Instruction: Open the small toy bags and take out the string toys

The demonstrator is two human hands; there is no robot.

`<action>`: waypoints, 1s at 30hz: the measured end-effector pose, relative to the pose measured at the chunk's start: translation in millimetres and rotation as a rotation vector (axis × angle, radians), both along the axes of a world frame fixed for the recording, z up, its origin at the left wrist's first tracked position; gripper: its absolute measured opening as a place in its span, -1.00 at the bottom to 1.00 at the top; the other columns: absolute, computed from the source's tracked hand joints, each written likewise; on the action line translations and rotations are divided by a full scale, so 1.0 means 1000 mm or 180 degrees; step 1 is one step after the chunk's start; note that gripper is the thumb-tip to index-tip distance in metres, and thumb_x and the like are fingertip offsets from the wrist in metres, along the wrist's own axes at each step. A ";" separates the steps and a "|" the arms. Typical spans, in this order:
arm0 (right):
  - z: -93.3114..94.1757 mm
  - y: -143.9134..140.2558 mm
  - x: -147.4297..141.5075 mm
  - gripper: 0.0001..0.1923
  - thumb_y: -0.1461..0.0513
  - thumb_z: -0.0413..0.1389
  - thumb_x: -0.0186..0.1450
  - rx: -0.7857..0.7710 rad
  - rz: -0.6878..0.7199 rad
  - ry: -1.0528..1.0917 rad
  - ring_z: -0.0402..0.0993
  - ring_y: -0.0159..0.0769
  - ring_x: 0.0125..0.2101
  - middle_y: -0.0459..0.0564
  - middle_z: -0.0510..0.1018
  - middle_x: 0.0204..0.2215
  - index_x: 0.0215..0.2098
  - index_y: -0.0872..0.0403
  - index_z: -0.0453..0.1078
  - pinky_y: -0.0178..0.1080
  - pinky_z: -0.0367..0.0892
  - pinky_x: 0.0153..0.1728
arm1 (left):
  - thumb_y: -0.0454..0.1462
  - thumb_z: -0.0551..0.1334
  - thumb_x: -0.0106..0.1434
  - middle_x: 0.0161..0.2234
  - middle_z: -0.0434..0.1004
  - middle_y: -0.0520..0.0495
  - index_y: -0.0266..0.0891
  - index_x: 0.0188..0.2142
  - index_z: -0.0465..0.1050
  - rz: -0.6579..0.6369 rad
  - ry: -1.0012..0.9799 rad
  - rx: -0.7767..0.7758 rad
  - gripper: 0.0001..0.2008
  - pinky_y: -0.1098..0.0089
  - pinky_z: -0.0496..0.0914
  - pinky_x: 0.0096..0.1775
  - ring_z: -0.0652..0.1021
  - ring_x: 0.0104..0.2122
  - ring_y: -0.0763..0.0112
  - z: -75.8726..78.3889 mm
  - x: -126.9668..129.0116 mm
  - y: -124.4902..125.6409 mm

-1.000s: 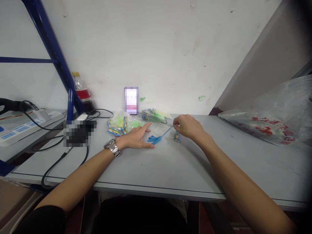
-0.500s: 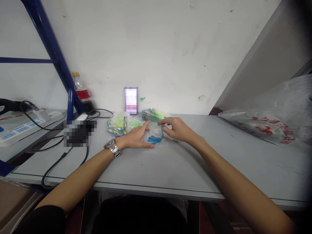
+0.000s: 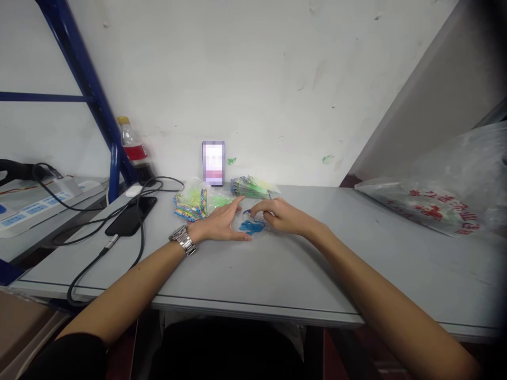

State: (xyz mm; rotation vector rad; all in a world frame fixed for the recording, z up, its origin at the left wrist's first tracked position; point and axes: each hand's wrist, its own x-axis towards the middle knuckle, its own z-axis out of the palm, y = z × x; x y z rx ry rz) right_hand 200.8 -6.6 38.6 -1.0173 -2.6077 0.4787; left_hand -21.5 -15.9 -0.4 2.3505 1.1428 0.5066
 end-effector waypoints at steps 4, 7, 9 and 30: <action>-0.001 -0.001 -0.002 -0.47 0.46 -0.10 0.13 -0.0043 0.0016 -0.0086 0.45 -0.19 -0.08 0.04 0.56 -0.06 0.00 0.07 0.41 -0.18 0.32 -0.13 | 0.22 0.28 0.00 0.22 0.18 -0.37 -0.20 0.37 -0.31 -0.0026 -0.0011 0.0038 0.16 -0.03 0.18 0.18 0.24 0.22 -0.07 -0.001 0.000 0.000; -0.004 0.000 -0.003 -0.52 0.46 -0.08 0.16 0.0038 -0.0047 -0.0318 0.42 -0.14 -0.03 0.09 0.56 -0.07 -0.03 0.10 0.44 -0.13 0.30 -0.08 | 0.23 0.28 0.00 0.21 0.18 -0.37 -0.21 0.36 -0.29 -0.0020 0.0012 0.0023 0.15 -0.01 0.19 0.17 0.25 0.22 -0.06 -0.001 0.000 0.001; -0.006 0.001 -0.003 -0.57 0.45 -0.08 0.18 0.0115 -0.0083 -0.0409 0.40 -0.12 -0.02 0.11 0.57 -0.11 -0.10 0.11 0.49 -0.13 0.28 -0.06 | 0.23 0.28 0.00 0.22 0.18 -0.39 -0.22 0.36 -0.28 -0.0012 0.0024 0.0001 0.16 -0.01 0.19 0.17 0.25 0.22 -0.07 -0.001 0.000 0.001; -0.005 0.008 0.003 -0.93 0.31 0.06 0.16 -0.0345 -0.0836 -0.0632 0.41 -0.23 -0.37 0.04 0.55 -0.41 -0.48 0.07 0.33 -0.26 0.22 -0.38 | 0.15 0.33 0.00 0.23 0.18 -0.39 -0.21 0.36 -0.18 -0.0074 -0.0202 0.0167 0.10 0.00 0.23 0.14 0.30 0.20 -0.13 -0.002 0.000 0.001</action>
